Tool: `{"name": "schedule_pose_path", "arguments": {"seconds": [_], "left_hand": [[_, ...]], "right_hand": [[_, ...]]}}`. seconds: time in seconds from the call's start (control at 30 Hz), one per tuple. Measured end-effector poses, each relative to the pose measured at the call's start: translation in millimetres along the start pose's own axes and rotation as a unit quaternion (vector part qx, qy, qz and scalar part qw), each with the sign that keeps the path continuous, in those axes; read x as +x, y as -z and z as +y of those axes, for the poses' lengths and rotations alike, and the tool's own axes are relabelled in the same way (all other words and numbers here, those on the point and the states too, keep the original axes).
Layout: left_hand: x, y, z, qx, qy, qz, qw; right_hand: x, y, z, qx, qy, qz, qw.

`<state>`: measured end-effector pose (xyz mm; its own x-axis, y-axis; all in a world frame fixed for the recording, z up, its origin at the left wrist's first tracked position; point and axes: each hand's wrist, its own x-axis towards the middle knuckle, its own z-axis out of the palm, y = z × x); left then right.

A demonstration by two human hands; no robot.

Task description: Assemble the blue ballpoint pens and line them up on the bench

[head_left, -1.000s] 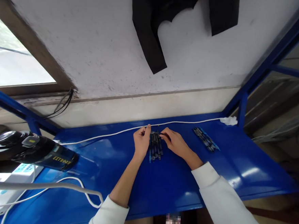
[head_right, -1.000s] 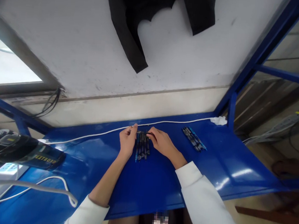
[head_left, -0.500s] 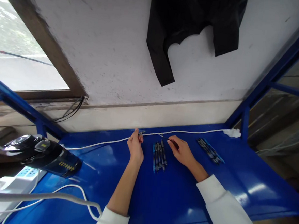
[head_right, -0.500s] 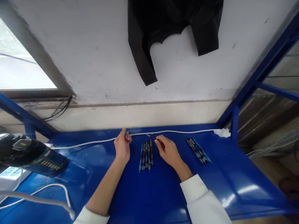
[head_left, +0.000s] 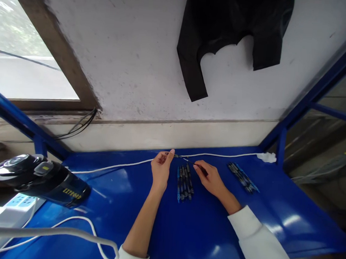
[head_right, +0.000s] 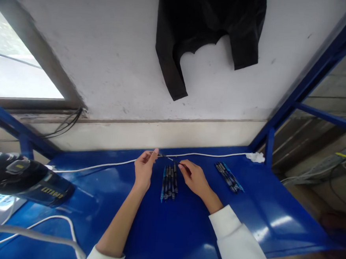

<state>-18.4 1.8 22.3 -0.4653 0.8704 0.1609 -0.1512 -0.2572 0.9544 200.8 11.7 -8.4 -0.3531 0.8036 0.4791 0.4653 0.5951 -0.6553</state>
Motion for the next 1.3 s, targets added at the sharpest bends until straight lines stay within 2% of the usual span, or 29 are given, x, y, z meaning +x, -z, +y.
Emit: {"name": "schedule_pose_path", "arguments": {"seconds": [0.5,0.7,1.1,1.3], "left_hand": [[-1.6,-1.0,-3.9,0.02,0.0,-0.018,1.0],[-4.2,-3.6,-7.5,0.002,0.004,-0.073,0.997],[-9.4,-8.3,4.5,-0.044,0.015,-0.159,0.986],[-5.7,-5.1,1.2,-0.076,0.008,-0.128,0.989]], "right_hand": [[1.1,-1.3,2.5,0.002,-0.007,0.013,1.0],[0.7,-0.9,2.4,0.003,-0.014,-0.004,1.0],[0.8,1.1,-4.7,0.01,-0.01,-0.059,0.998],[0.0,1.6,-4.7,0.017,-0.017,-0.071,0.997]]}}
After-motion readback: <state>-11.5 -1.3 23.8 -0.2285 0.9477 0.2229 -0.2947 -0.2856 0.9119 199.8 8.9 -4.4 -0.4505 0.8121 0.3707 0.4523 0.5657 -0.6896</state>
